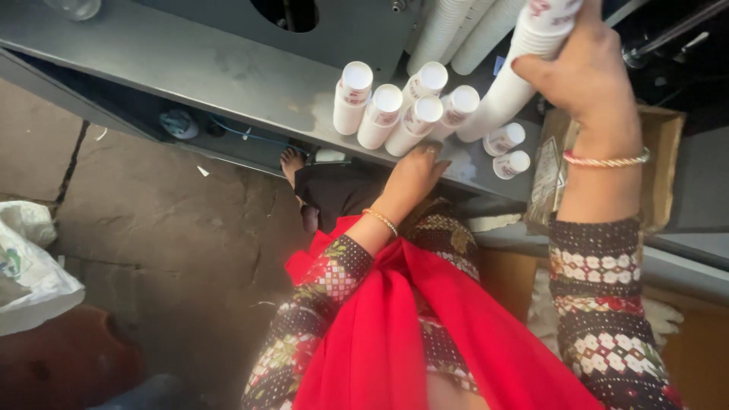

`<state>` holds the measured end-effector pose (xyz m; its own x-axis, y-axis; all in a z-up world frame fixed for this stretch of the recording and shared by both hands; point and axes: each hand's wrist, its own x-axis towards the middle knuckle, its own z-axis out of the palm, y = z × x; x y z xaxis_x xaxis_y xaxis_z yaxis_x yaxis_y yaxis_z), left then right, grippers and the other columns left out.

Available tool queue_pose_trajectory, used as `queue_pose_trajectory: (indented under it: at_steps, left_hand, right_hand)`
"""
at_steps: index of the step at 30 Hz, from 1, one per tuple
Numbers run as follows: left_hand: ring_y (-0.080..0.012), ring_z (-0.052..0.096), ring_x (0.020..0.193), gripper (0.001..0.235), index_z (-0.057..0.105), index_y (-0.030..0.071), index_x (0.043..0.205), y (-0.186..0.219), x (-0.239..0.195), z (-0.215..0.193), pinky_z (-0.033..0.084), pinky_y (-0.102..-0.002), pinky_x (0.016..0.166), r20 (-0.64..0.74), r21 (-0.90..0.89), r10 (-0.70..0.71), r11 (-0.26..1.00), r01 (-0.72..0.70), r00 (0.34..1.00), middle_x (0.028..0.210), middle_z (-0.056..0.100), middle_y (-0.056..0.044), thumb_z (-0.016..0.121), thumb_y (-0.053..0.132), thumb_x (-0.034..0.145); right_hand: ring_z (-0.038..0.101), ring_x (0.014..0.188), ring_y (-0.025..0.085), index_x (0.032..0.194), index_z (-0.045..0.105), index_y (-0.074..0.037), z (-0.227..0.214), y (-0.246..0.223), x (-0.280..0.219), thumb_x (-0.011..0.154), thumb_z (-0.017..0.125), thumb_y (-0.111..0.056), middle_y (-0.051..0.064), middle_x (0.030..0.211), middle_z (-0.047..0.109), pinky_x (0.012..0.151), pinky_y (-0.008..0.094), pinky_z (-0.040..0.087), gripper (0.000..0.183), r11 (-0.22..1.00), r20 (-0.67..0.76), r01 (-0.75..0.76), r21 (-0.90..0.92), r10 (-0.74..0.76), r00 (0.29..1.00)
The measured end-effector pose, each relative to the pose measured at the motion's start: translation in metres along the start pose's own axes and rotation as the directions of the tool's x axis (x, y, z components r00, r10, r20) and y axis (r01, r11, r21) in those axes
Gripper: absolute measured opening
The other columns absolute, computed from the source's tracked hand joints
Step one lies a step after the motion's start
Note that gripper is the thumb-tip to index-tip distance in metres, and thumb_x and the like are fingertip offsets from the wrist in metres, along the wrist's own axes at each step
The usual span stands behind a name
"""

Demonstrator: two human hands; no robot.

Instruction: Sorting and placing stacks of paper cups into plastic bags at a production machine.

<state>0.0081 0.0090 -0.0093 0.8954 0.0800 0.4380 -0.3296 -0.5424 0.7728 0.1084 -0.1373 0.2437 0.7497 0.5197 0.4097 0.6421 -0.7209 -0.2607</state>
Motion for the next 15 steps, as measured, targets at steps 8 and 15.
queue_pose_trajectory:
  at_steps: [8, 15]
  left_hand:
    - [-0.0409, 0.067, 0.102, 0.060, 0.064, -0.005, 0.119, 0.017, 0.012, 0.011, 0.054, -0.045, 0.089, 0.027, -0.168, 0.032, 0.985, -0.027, 0.999, 0.111, 0.069, -0.025, 0.085, 0.032, 0.077]
    - [-0.0398, 0.067, 0.093, 0.048, 0.067, -0.002, 0.112, 0.032, 0.003, -0.008, 0.054, -0.047, 0.084, -0.043, -0.087, 0.041, 0.995, -0.045, 0.998, 0.100, 0.071, -0.021, 0.085, 0.023, 0.075]
  right_hand:
    - [0.067, 0.117, 0.025, 0.140, 0.050, 0.000, 0.005, 0.032, -0.081, 0.092, 0.086, -0.016, 0.014, 0.127, 0.068, 0.107, 0.039, 0.056, 0.062, 0.834, 0.181, -0.151, 0.531, 0.062, 0.982]
    - [0.070, 0.109, 0.016, 0.122, 0.066, -0.005, -0.001, -0.036, -0.096, 0.072, 0.094, -0.011, 0.006, 0.116, 0.071, 0.093, 0.033, 0.057, 0.058, 0.943, 0.202, -0.095, 0.320, 0.030, 0.979]
